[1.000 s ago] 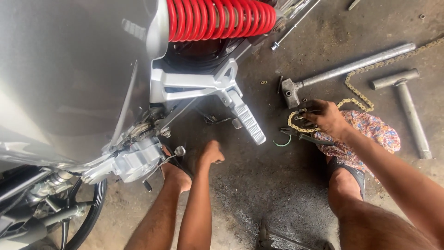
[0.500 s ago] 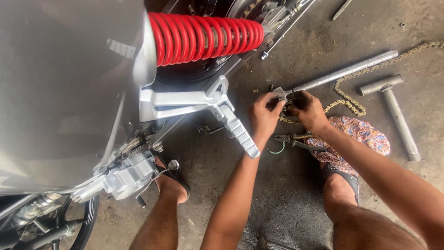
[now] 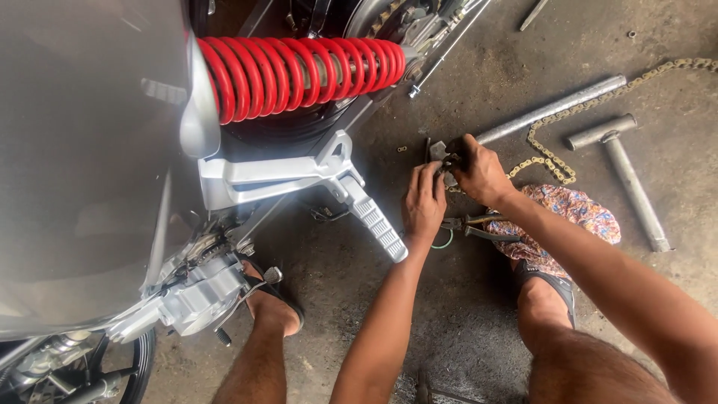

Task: The person uses pliers and a hammer to remove a master link from a motorcycle chain. They repeatedly position the chain link in the pliers and strike the pliers with the hammer to dislodge the link pin, then separate the chain ends.

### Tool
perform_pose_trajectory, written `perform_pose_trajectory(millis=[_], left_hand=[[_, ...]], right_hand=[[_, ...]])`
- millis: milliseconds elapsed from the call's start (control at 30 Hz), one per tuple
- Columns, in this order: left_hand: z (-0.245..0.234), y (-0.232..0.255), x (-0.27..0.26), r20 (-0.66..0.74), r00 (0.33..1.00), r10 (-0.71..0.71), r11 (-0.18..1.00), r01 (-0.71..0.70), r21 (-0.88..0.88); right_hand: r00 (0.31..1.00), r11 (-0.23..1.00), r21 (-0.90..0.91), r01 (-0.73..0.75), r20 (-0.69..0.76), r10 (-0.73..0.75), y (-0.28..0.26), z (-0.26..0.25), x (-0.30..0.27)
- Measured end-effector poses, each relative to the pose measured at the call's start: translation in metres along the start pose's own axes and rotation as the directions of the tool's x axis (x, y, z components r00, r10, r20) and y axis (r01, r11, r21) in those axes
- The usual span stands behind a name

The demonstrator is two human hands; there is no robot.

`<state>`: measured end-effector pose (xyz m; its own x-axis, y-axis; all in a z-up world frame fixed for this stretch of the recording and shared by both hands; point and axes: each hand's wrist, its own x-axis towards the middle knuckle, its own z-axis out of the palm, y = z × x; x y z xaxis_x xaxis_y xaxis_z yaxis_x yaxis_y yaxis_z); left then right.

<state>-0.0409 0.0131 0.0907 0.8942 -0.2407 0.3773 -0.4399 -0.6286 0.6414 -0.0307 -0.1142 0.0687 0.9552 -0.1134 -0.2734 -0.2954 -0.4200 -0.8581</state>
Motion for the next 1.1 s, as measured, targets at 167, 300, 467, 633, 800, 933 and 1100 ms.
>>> perform_pose_trajectory(millis=[167, 300, 467, 633, 800, 933, 1100], left_hand=[[0.017, -0.03, -0.016, -0.026, 1.0, 0.01, 0.997, -0.008, 0.075], [0.012, -0.022, -0.01, -0.037, 0.999, -0.023, 1.0, 0.023, 0.013], [0.013, -0.016, -0.006, -0.096, 0.995, -0.003, 0.997, 0.011, 0.075], [0.015, -0.018, -0.013, -0.117, 0.99, -0.075, 0.997, 0.073, -0.023], [0.019, -0.023, -0.015, -0.139, 0.99, -0.01, 0.997, 0.022, 0.079], [0.019, -0.014, -0.01, -0.143, 0.99, 0.007, 0.998, 0.002, 0.06], [0.025, -0.014, -0.013, -0.173, 0.985, 0.01, 0.997, 0.003, 0.076]], right_hand=[[0.999, 0.999, -0.045, 0.015, 0.032, -0.013, 0.006, -0.001, -0.001], [0.995, 0.994, -0.063, 0.089, 0.056, -0.085, 0.012, -0.003, 0.0], [0.994, 0.993, -0.079, 0.092, 0.061, -0.087, 0.016, -0.001, -0.003], [0.991, 0.991, -0.064, 0.117, 0.067, -0.113, 0.028, 0.002, -0.005], [0.985, 0.984, -0.088, 0.154, 0.095, -0.146, 0.033, 0.001, -0.005], [0.979, 0.974, -0.106, 0.198, 0.064, -0.192, 0.017, -0.014, -0.012], [0.977, 0.966, -0.225, 0.127, -0.141, -0.162, 0.007, -0.036, -0.039]])
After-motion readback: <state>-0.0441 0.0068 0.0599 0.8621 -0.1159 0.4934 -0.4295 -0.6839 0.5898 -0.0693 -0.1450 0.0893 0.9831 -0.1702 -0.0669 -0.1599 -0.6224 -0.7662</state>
